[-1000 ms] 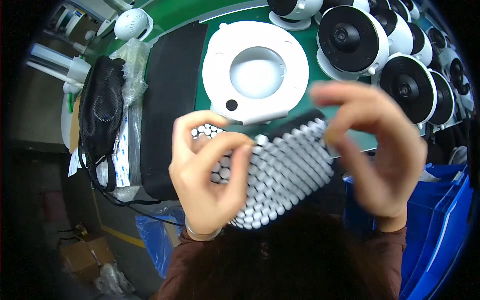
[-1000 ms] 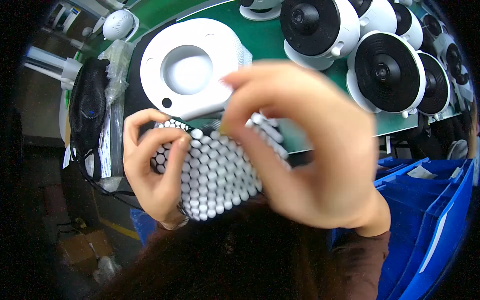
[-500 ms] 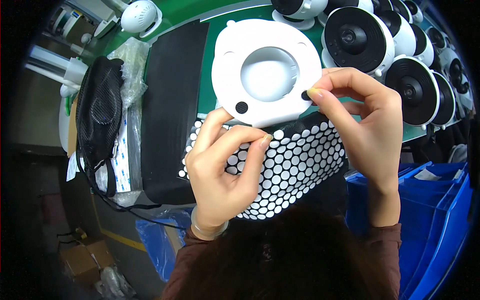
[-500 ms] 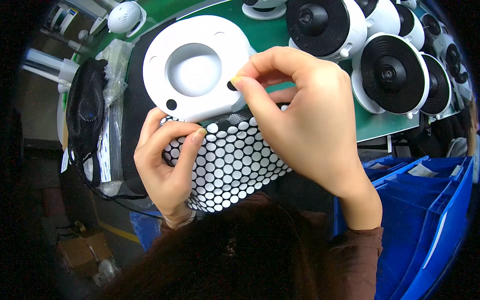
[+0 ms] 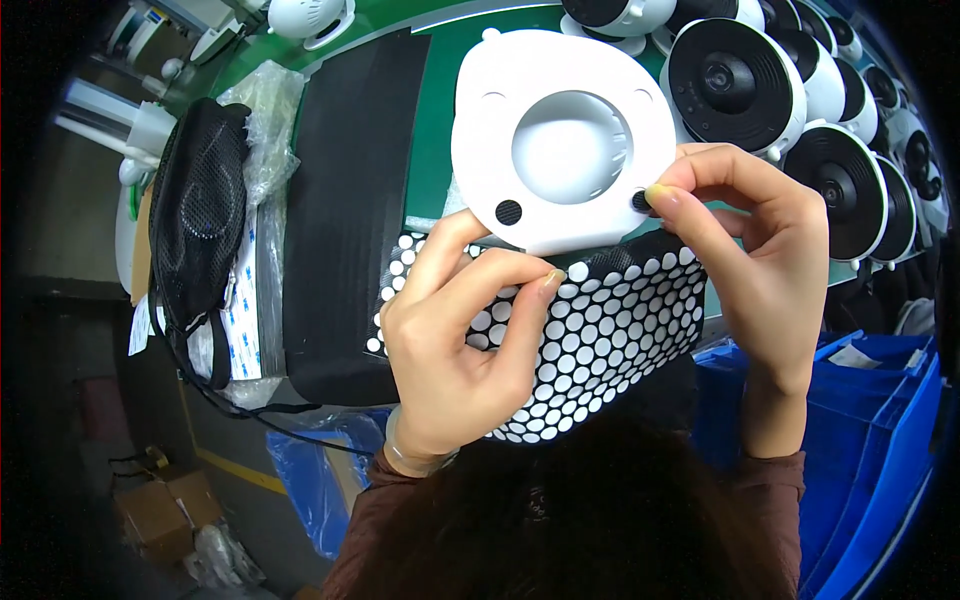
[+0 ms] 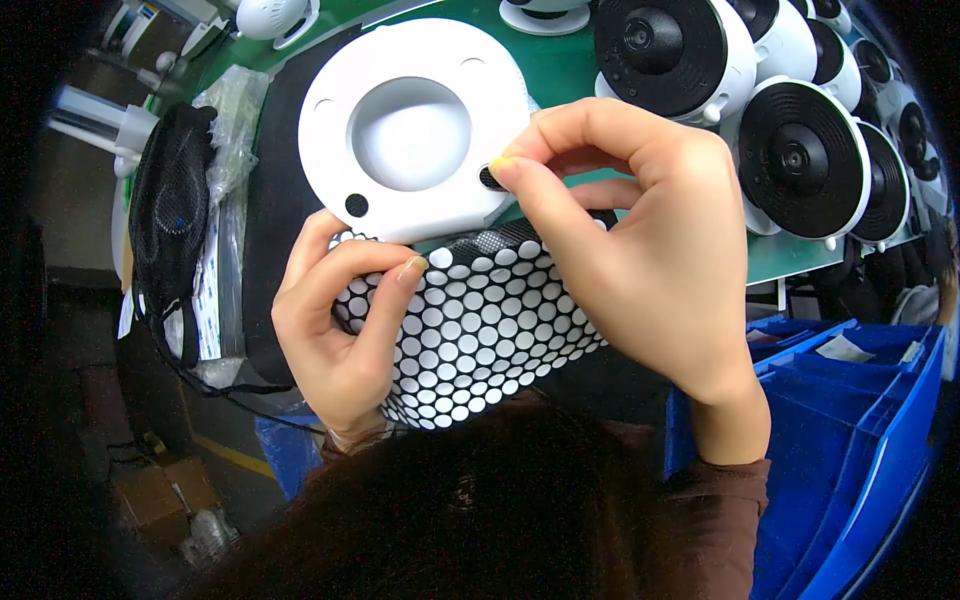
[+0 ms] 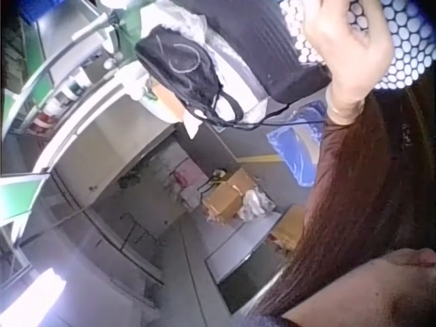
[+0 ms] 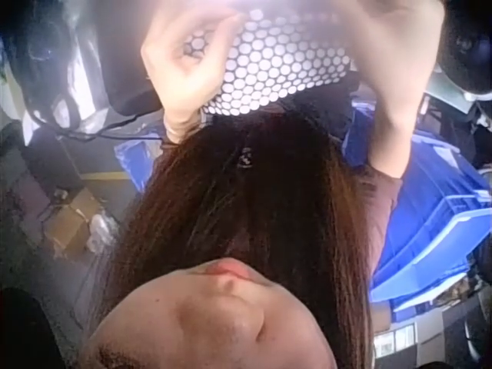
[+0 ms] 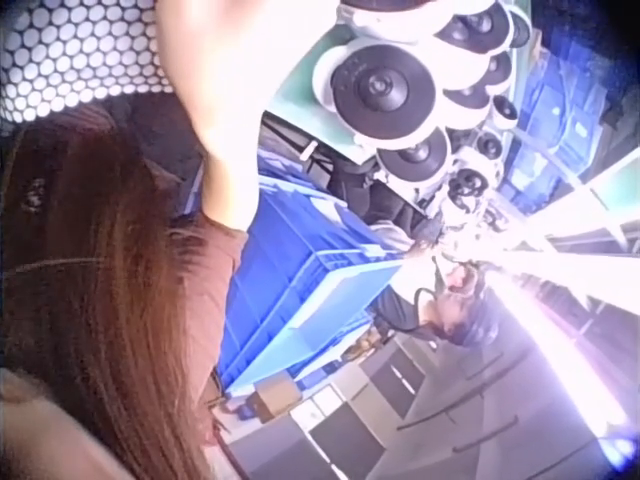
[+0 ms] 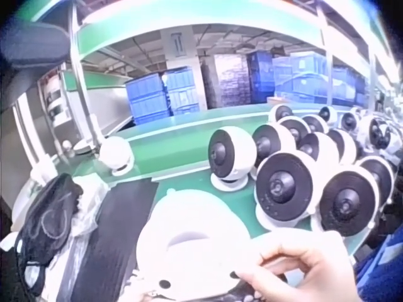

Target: Assembling security camera housings by attaching internal components and seals on a production line.

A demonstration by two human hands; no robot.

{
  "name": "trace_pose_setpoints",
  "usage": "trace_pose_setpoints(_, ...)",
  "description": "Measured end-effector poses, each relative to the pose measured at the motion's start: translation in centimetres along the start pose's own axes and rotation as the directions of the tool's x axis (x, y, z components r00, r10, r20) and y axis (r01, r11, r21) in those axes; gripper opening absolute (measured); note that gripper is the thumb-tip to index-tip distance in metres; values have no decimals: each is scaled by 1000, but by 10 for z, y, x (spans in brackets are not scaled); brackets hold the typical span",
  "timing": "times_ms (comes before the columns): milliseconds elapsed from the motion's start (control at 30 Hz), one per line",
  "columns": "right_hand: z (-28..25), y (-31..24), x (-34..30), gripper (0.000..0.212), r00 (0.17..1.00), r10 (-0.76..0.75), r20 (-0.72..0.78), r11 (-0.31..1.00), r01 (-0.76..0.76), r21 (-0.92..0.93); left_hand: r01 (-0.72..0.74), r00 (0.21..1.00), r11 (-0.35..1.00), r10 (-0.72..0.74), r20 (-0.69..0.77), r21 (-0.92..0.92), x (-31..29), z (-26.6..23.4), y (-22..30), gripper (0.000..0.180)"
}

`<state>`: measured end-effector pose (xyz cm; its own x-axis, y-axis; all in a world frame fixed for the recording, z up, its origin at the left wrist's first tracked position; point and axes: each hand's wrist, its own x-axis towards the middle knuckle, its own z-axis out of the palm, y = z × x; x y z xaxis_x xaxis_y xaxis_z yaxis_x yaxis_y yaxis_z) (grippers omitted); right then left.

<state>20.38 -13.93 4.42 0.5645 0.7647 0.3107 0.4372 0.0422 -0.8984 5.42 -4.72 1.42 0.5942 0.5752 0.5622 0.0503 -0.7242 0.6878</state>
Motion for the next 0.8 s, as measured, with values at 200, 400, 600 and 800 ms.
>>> trace_pose_setpoints(200,4,-3,-2,6,997,-75,-24,993,73,-91,-8,1000,1000,8,2,-2,0,-2,0,8)
trace_pose_setpoints(400,9,0,-1,6,993,-119,-25,984,114,-138,-19,1000,1000,19,-10,-3,1,-3,-3,8)
trace_pose_setpoints(600,-3,7,2,23,983,-101,-153,994,92,-65,62,998,987,-59,-20,151,-7,-14,9,9)
trace_pose_setpoints(800,-12,-14,-23,21,884,-325,335,875,416,-248,9,996,995,0,87,-102,-5,-26,20,16)
